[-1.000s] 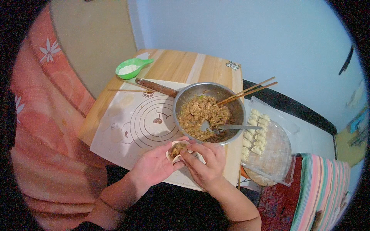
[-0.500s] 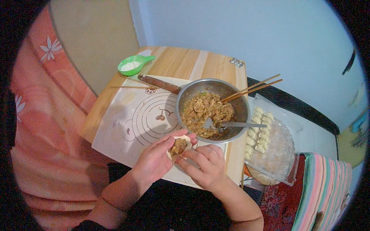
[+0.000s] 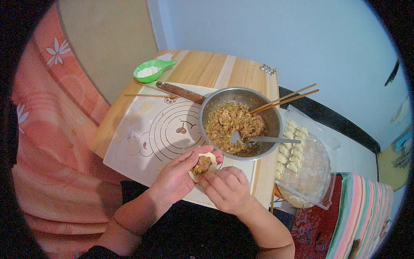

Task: The person prepares dumplings by placing a spoonful of meat filling onto a round dough wrapper held in their left hand. They then fold and pleat the edges to seal the dumpling, placing the finished unit into a plastic container. This process is repeated multiple times throughout the clip.

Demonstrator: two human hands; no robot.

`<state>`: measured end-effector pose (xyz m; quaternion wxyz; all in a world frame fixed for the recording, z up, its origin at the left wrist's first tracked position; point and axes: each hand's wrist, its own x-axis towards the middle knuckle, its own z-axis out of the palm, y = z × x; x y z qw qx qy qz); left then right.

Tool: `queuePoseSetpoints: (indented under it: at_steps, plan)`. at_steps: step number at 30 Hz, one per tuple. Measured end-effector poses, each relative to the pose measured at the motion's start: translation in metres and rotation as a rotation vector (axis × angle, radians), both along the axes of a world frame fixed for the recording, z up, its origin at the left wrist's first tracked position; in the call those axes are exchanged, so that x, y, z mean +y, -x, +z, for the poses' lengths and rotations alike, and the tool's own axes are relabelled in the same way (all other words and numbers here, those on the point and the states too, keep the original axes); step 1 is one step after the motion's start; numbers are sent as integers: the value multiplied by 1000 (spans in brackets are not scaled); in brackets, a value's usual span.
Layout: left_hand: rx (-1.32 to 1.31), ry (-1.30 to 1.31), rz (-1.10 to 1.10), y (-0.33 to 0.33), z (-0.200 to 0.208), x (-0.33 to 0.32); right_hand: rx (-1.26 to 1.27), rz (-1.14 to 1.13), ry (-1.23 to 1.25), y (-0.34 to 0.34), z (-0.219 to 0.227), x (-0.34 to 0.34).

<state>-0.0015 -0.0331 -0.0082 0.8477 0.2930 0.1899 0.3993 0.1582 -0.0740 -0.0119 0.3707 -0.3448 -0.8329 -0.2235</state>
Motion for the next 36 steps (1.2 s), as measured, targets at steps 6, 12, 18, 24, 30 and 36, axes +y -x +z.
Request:
queuePoseSetpoints:
  at_steps: [6,12,18,24,30,36]
  plan:
    - [11,3,-3,1,1,0,182,24,110,4,5,-3]
    - [115,-39,15,1,10,-8,306,31,208,4,11,-4]
    - [107,-103,8,-1,18,-11,567,59,369,4,16,-7]
    - [127,-170,18,0,18,-13,534,42,358,5,22,-7]
    - [124,-173,-34,4,16,-8,407,61,324,4,19,-8]
    - [195,-310,-106,10,11,-2,441,75,352,5,17,-8]
